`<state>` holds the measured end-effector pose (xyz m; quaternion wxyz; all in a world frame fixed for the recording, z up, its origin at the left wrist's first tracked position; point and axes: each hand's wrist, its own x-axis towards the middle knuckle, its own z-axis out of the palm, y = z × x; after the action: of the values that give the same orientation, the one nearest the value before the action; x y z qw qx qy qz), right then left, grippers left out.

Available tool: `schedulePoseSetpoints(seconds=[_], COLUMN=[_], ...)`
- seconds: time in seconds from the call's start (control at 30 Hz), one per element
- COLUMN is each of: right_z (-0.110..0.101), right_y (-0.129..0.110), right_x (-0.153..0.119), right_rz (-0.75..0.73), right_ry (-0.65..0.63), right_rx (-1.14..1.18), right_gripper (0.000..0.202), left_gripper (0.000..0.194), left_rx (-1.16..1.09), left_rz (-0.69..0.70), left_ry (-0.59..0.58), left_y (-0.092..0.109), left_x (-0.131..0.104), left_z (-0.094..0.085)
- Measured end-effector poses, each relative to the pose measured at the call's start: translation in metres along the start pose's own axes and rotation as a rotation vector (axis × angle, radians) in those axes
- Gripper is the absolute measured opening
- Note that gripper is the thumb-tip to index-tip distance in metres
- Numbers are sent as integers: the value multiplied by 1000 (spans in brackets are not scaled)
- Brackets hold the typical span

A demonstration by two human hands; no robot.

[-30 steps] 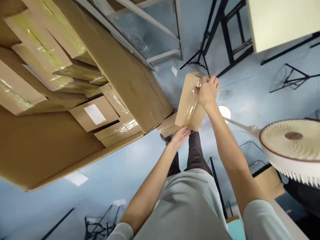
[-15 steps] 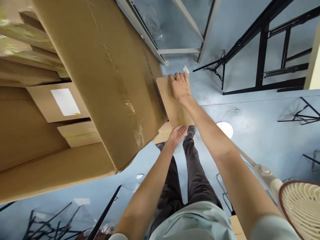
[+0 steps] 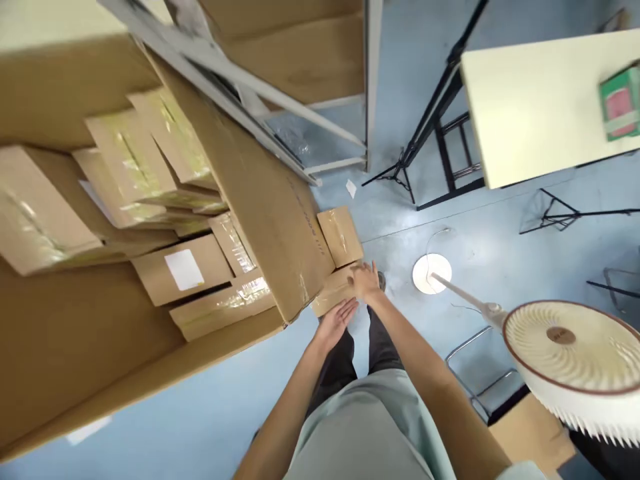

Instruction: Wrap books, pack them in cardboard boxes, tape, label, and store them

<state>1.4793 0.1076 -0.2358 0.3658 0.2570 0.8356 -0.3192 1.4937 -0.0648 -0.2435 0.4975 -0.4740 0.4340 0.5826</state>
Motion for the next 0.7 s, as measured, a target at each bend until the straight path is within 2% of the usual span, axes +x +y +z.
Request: schedulePoseSetpoints(seconds=[0.1, 0.17, 0.23, 0.3, 0.4, 0.5, 0.6, 0.7], right_z=[12, 25, 46, 82, 161, 252, 339, 413], right_y=[-5, -6, -4, 0, -11, -48, -92, -128], right_x=[-87, -146, -207, -269, -363, -452, -521, -565], right_rz=[97, 169, 256, 366, 627, 924, 1196, 1395], right_ry=[86, 189, 319, 495, 754, 940, 1073, 1202], right_rx=[102, 181, 285, 464, 697, 939, 1175, 1357], right_gripper=[42, 43, 44, 45, 45, 45, 40, 37], left_gripper=[8, 16, 23, 26, 20, 13, 13, 12], left_rx=[138, 263, 424, 617, 917, 1215, 1486, 1650], left_rz=[2, -2, -13, -39, -106, -187, -261, -367], left_ry=[-114, -208, -323, -445, -595, -701, -789, -823], left_y=[8, 11, 11, 6, -16, -61, -135, -214], left_x=[-60, -95, -126, -152, -185, -213, -240, -269], left_z=[-2, 0, 1, -2, -14, -32, -54, -84])
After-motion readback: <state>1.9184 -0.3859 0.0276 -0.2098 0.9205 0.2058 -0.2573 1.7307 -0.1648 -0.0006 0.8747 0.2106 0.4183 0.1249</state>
